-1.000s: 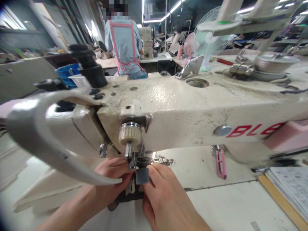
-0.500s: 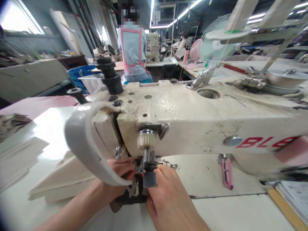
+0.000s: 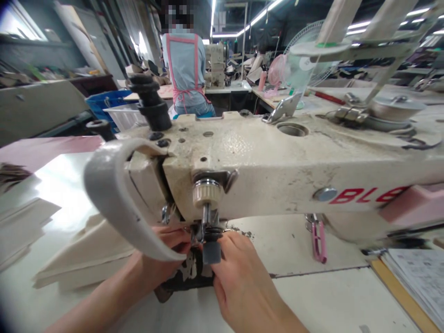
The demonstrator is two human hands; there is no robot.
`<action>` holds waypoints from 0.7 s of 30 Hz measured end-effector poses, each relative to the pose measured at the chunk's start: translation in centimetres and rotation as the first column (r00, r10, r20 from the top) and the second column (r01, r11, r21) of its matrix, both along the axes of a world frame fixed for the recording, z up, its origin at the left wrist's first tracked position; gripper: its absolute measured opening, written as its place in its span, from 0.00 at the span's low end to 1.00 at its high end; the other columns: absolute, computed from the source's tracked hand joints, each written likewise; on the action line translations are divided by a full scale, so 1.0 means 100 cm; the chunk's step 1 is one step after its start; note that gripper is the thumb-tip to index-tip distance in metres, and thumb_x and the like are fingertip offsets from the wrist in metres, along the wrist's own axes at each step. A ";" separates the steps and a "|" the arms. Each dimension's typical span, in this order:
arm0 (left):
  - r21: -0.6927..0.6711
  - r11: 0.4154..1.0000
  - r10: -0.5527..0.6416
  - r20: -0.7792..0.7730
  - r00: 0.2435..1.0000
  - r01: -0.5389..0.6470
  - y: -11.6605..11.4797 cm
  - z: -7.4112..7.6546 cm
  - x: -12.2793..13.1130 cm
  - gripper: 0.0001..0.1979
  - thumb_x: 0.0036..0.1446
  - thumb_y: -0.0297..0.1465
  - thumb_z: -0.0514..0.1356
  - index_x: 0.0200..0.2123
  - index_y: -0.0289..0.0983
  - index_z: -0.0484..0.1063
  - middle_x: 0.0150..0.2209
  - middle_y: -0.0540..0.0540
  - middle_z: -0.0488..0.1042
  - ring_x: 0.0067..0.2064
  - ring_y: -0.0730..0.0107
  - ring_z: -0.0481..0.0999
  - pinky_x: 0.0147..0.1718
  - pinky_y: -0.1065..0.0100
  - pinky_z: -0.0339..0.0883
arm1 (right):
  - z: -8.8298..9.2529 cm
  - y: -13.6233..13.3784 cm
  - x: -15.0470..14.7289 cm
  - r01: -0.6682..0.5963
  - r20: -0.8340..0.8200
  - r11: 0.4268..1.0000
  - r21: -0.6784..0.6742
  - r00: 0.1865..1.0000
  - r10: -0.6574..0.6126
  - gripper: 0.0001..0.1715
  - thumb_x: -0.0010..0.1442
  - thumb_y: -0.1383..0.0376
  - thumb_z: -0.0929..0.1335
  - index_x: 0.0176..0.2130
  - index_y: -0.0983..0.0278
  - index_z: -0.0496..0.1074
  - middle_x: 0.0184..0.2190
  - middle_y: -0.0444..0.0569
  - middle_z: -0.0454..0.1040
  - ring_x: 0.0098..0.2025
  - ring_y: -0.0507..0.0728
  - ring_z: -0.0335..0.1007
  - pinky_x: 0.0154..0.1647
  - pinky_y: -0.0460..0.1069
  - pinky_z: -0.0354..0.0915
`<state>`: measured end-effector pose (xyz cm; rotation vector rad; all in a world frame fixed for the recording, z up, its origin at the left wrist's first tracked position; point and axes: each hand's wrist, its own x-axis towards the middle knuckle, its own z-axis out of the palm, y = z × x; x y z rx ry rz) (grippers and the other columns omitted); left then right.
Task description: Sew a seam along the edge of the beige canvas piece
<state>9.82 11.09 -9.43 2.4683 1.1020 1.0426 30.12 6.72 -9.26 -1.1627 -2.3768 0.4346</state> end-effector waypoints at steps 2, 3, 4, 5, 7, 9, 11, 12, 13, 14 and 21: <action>0.025 1.000 0.010 0.002 1.000 -0.010 0.000 -0.001 0.000 0.08 0.53 0.20 0.57 0.25 0.36 0.71 0.25 0.50 0.74 0.27 0.71 0.72 0.30 0.70 0.65 | 0.001 0.000 -0.001 0.001 0.039 1.000 0.028 0.999 -0.002 0.40 0.54 0.79 0.58 0.64 0.61 0.56 0.48 0.52 0.69 0.52 0.65 0.63 0.52 0.61 0.64; 0.038 0.999 0.018 0.003 1.000 -0.018 -0.001 -0.001 0.000 0.08 0.53 0.20 0.57 0.26 0.36 0.71 0.26 0.49 0.75 0.29 0.70 0.73 0.30 0.70 0.66 | 0.002 0.000 -0.002 0.003 0.054 0.999 0.047 0.998 -0.006 0.40 0.54 0.80 0.58 0.64 0.62 0.57 0.47 0.53 0.70 0.52 0.65 0.63 0.51 0.61 0.65; 0.052 0.998 0.025 0.003 1.000 -0.025 -0.001 -0.002 0.000 0.07 0.53 0.21 0.57 0.27 0.36 0.71 0.27 0.49 0.75 0.30 0.69 0.73 0.31 0.70 0.66 | 0.002 0.000 -0.003 0.004 0.069 0.998 0.069 0.998 -0.009 0.39 0.53 0.80 0.58 0.63 0.64 0.59 0.47 0.54 0.70 0.51 0.65 0.64 0.50 0.61 0.66; 0.068 0.997 0.030 0.004 1.000 -0.031 -0.001 -0.002 0.000 0.07 0.54 0.21 0.57 0.27 0.36 0.72 0.28 0.48 0.76 0.31 0.68 0.74 0.32 0.70 0.67 | 0.003 0.000 -0.003 0.006 0.082 0.996 0.089 0.997 -0.013 0.37 0.53 0.80 0.58 0.61 0.65 0.61 0.46 0.54 0.71 0.50 0.66 0.65 0.48 0.61 0.67; 0.103 0.994 0.036 0.000 0.999 -0.035 -0.002 -0.002 -0.001 0.08 0.55 0.22 0.56 0.28 0.36 0.72 0.29 0.47 0.76 0.33 0.67 0.75 0.34 0.69 0.68 | 0.004 0.001 -0.005 0.003 0.108 0.993 0.119 0.994 -0.016 0.35 0.53 0.80 0.58 0.58 0.66 0.65 0.44 0.56 0.72 0.47 0.66 0.67 0.43 0.61 0.69; 0.136 0.990 0.033 -0.012 0.999 -0.031 -0.003 -0.001 -0.001 0.09 0.57 0.22 0.55 0.28 0.36 0.73 0.31 0.46 0.77 0.34 0.66 0.75 0.35 0.69 0.68 | 0.005 0.003 -0.005 0.005 0.122 0.991 0.137 0.992 -0.022 0.33 0.53 0.80 0.58 0.56 0.66 0.67 0.42 0.56 0.73 0.44 0.66 0.68 0.40 0.61 0.70; 0.158 0.987 0.024 -0.031 0.999 -0.019 -0.004 0.002 -0.001 0.10 0.58 0.23 0.54 0.28 0.37 0.72 0.31 0.47 0.77 0.35 0.66 0.75 0.36 0.69 0.69 | 0.005 0.003 -0.005 0.000 0.123 0.990 0.144 0.992 -0.018 0.34 0.53 0.80 0.58 0.56 0.66 0.67 0.42 0.56 0.73 0.44 0.66 0.68 0.40 0.61 0.70; 0.164 0.986 0.019 -0.042 0.999 -0.012 -0.004 0.003 -0.001 0.11 0.59 0.23 0.54 0.27 0.37 0.72 0.30 0.47 0.77 0.34 0.67 0.75 0.36 0.69 0.69 | 0.005 0.003 -0.004 -0.004 0.118 0.990 0.142 0.993 -0.013 0.34 0.53 0.81 0.58 0.57 0.66 0.66 0.44 0.56 0.73 0.45 0.66 0.68 0.41 0.62 0.70; 0.168 0.986 0.016 -0.052 0.999 -0.007 -0.004 0.004 -0.001 0.11 0.59 0.23 0.54 0.27 0.37 0.72 0.29 0.48 0.77 0.34 0.68 0.75 0.36 0.69 0.69 | 0.005 0.002 -0.003 -0.007 0.107 0.991 0.135 0.994 -0.007 0.35 0.53 0.81 0.58 0.58 0.65 0.65 0.46 0.57 0.72 0.46 0.66 0.68 0.43 0.62 0.70; 0.170 0.985 0.015 -0.059 0.998 -0.004 -0.004 0.004 -0.001 0.11 0.59 0.23 0.54 0.27 0.37 0.72 0.29 0.48 0.78 0.34 0.68 0.75 0.37 0.70 0.68 | 0.005 0.001 -0.002 -0.006 0.089 0.992 0.123 0.996 -0.005 0.35 0.53 0.80 0.58 0.59 0.65 0.65 0.48 0.57 0.71 0.48 0.66 0.67 0.45 0.63 0.69; 0.172 0.985 0.034 -0.074 0.997 -0.021 -0.004 0.003 -0.002 0.07 0.58 0.23 0.58 0.31 0.37 0.74 0.32 0.48 0.78 0.35 0.67 0.75 0.37 0.67 0.67 | 0.005 -0.003 0.002 0.034 -0.088 0.999 0.032 0.996 -0.032 0.31 0.53 0.80 0.59 0.55 0.65 0.68 0.52 0.57 0.68 0.53 0.64 0.63 0.52 0.63 0.66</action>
